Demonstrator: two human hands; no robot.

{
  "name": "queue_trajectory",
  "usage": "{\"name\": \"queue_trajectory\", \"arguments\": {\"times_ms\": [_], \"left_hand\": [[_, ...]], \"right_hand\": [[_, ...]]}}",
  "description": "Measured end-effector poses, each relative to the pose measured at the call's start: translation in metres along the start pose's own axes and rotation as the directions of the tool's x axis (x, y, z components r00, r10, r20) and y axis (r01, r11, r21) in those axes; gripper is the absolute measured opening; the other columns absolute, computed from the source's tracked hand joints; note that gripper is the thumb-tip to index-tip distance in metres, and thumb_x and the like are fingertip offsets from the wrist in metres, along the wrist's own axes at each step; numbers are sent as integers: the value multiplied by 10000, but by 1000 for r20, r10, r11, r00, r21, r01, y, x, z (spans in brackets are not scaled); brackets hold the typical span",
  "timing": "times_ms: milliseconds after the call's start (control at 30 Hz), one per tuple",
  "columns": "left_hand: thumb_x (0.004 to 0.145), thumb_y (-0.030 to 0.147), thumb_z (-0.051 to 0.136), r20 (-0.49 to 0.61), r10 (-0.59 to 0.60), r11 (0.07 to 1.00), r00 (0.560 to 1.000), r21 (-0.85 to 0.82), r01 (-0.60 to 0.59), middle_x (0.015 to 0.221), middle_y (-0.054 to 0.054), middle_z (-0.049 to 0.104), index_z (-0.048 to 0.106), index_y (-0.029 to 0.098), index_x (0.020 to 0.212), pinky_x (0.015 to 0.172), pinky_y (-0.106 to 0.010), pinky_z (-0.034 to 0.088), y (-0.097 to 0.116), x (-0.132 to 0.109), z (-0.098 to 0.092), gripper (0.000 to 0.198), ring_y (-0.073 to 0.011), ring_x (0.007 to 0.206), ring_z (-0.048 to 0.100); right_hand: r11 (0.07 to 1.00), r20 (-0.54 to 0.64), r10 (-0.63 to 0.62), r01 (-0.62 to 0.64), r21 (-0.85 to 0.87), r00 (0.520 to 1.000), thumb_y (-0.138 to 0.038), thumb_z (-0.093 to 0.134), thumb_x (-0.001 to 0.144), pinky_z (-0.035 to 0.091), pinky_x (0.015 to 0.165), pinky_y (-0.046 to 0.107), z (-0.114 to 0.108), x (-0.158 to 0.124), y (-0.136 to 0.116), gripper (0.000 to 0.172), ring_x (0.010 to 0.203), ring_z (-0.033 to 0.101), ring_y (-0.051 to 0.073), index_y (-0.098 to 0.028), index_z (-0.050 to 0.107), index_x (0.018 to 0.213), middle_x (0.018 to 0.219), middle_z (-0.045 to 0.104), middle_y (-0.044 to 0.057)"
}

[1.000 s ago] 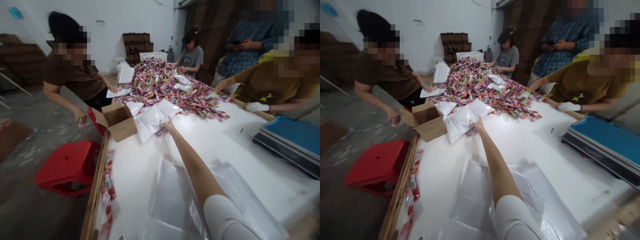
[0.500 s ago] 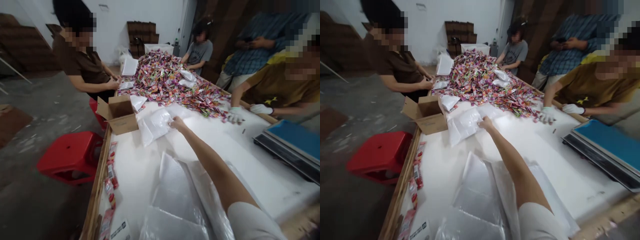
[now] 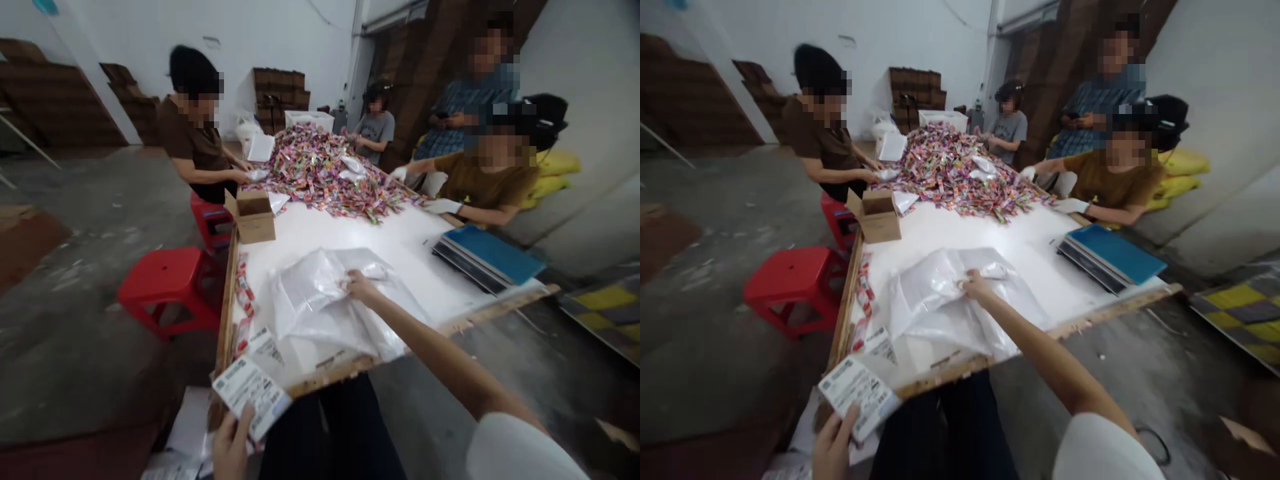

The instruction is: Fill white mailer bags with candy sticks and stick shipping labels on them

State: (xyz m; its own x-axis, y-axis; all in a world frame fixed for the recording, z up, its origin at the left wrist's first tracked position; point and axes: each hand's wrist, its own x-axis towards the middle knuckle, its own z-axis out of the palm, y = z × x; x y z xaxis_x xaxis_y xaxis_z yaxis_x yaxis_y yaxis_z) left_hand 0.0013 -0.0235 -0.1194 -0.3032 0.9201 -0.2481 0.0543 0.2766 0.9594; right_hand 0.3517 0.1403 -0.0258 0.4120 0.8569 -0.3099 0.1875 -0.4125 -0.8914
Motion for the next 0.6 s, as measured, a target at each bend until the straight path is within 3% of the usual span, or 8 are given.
{"name": "queue_trajectory", "arguments": {"times_ms": [67, 133, 200, 267, 367, 433, 533, 600], "left_hand": [[554, 683, 770, 50, -9, 999, 999, -50, 12, 478, 14, 549, 680, 165, 691, 363, -273, 402, 3, -10, -6, 544, -142, 390, 459], [603, 618, 768, 89, 46, 999, 995, -30, -43, 446, 22, 524, 649, 170, 618, 373, -245, 390, 13, -25, -14, 464, -122, 388, 449], [645, 554, 757, 126, 131, 991, 983, 20, -134, 433, 20, 515, 624, 170, 568, 390, -224, 380, 26, -42, -23, 413, -113, 405, 456], [674, 507, 739, 133, 177, 984, 975, 11, -180, 446, 25, 523, 649, 165, 613, 391, -216, 367, 37, -56, -32, 359, -103, 403, 442], [708, 462, 719, 147, 195, 981, 970, -16, -195, 497, 28, 568, 702, 154, 752, 379, -213, 342, 46, -71, -44, 311, -92, 386, 416], [709, 433, 733, 199, 201, 979, 959, -10, -204, 481, 34, 554, 708, 153, 754, 381, -211, 329, 46, -80, -49, 285, -91, 382, 410], [649, 388, 806, 310, 151, 988, 939, -42, -145, 409, 51, 480, 686, 158, 650, 386, -203, 298, 44, -93, -54, 259, -87, 380, 384], [577, 389, 863, 357, 69, 990, 931, -141, -19, 384, 53, 447, 653, 158, 585, 397, -199, 305, 44, -98, -55, 313, -82, 385, 374]], "right_hand": [[1000, 5, -7, 7, -22, 1000, -244, 691, 726, 558, 648, 316, -5, -19, 3, 577, 684, 596, 156, -203, 458, 1252, 863, 622, 34], [987, -63, -143, 138, -87, 988, -264, 703, 729, 551, 728, 338, -11, -45, 12, 662, 771, 607, 173, -211, 419, 1325, 1015, 628, 81], [924, -92, -367, 351, -155, 926, -303, 696, 747, 532, 783, 349, -11, -79, 27, 675, 820, 610, 181, -201, 408, 1349, 1120, 609, 112], [856, 46, -501, 503, -121, 864, -361, 659, 787, 523, 774, 350, -3, -117, 43, 566, 788, 612, 177, -184, 466, 1289, 1059, 627, 98], [872, 394, -477, 478, 103, 786, -434, 632, 823, 521, 756, 334, 26, -174, 59, 433, 750, 620, 162, -188, 534, 1166, 892, 633, 35], [875, 497, -483, 418, 245, 721, -443, 669, 810, 525, 780, 324, 53, -204, 60, 502, 789, 636, 157, -198, 505, 1216, 915, 636, 29], [815, 461, -571, 402, 417, 680, -396, 707, 798, 526, 742, 283, 91, -235, 52, 637, 776, 634, 141, -212, 418, 1335, 923, 638, 18], [760, 369, -640, 489, 428, 674, -325, 656, 840, 508, 691, 253, 105, -249, 48, 463, 712, 608, 127, -198, 497, 1256, 841, 628, -4]]}}
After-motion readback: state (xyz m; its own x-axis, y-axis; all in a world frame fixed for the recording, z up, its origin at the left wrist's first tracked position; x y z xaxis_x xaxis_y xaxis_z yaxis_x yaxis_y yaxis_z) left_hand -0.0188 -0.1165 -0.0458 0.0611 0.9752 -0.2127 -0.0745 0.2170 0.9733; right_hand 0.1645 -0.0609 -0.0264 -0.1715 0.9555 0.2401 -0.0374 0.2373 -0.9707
